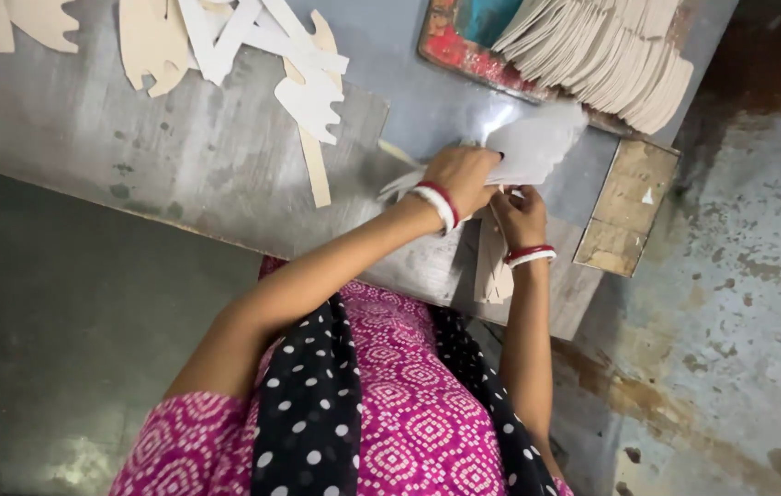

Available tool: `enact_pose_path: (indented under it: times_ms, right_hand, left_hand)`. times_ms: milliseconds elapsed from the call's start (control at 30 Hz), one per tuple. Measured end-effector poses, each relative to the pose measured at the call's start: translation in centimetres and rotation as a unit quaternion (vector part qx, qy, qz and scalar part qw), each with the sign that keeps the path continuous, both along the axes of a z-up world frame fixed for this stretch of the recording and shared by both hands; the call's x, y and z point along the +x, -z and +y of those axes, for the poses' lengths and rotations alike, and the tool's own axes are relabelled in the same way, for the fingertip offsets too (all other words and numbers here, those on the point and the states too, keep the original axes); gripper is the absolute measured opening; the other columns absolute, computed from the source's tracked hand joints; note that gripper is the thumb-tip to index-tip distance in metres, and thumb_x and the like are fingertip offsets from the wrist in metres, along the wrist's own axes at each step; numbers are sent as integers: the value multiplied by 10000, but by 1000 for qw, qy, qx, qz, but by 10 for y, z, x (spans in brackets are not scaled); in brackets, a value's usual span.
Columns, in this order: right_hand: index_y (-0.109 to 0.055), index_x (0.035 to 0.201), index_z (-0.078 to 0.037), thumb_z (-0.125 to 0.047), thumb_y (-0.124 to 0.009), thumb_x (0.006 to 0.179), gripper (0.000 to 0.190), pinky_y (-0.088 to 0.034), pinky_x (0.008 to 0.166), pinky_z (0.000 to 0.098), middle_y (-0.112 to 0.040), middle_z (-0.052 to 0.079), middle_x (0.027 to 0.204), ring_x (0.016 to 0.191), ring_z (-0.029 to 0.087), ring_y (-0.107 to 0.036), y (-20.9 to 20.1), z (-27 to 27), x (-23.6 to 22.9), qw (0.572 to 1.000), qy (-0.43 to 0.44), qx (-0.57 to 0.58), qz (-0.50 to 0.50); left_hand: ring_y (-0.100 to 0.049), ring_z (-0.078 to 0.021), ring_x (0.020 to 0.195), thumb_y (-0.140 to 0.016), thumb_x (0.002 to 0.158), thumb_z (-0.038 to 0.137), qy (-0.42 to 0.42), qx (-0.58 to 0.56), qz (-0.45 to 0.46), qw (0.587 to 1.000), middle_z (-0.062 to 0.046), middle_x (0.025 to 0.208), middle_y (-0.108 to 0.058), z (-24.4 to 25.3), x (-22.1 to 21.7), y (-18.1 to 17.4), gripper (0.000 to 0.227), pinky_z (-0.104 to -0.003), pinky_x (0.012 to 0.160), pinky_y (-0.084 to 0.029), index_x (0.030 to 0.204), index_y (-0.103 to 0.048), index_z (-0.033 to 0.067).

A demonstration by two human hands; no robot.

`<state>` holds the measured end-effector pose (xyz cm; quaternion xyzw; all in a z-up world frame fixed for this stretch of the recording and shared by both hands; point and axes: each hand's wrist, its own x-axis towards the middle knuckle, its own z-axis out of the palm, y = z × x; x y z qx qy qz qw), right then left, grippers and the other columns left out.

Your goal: The person sorts and stacks light-colored wooden pieces shaped like hands on a metal table. They pick up individual pieces, align them, and form neat piles while occasionally moving other pieces aside.

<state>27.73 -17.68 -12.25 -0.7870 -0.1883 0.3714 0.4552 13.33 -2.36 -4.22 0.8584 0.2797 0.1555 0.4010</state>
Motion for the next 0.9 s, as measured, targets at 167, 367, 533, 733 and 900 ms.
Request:
enact_pose_path:
  times_ms: [167, 367, 533, 733, 900]
  right_hand:
    - [-516, 1080, -92, -91, -703, 879, 275, -480, 440, 263, -734, 43, 773, 585, 96, -687, -11, 7, -8, 999, 31, 26, 12]
    - [-499, 803, -67, -210, -847, 890, 386, -445, 459, 261, -624, 38, 670, 546, 110, -570, -28, -55, -8, 994, -74, -70, -46]
    - [-522, 708, -107, -275, -863, 834, 401, -395, 441, 257, -620, 18, 617, 496, 83, -530, -36, -122, -33, 987, -37, -150, -38]
    - [-613, 769, -18, -349, -856, 866, 423, -404, 435, 266, -620, 12, 603, 471, 81, -534, -24, -140, -38, 982, -16, -179, -51]
    - [-648, 942, -64, -363, -762, 917, 320, -372, 407, 268, -587, 19, 562, 443, 88, -509, -50, -143, 1, 978, -38, -184, -87]
  left_hand:
    - [-733, -325, 904, -786, 758, 188, 31, 73, 89, 993, -145, 947, -751, -8, 44, 83, 162, -459, 784, -584, 906, -765, 125]
    - [-721, -320, 941, -782, 808, 192, 17, 93, 82, 992, -140, 997, -751, -4, 39, 80, 175, -457, 813, -570, 958, -755, 106]
    - [-717, -309, 968, -793, 798, 203, -2, 82, 68, 994, -122, 1034, -747, -5, 36, 79, 217, -444, 836, -564, 980, -750, 94]
    - [-704, -337, 969, -779, 816, 274, -33, 27, 4, 999, -144, 982, -751, 3, 38, 87, 227, -472, 861, -546, 979, -782, 117]
    - [-708, -375, 867, -815, 782, 439, -86, -1, -62, 994, -182, 886, -741, 41, 28, 56, 385, -477, 767, -554, 901, -777, 75]
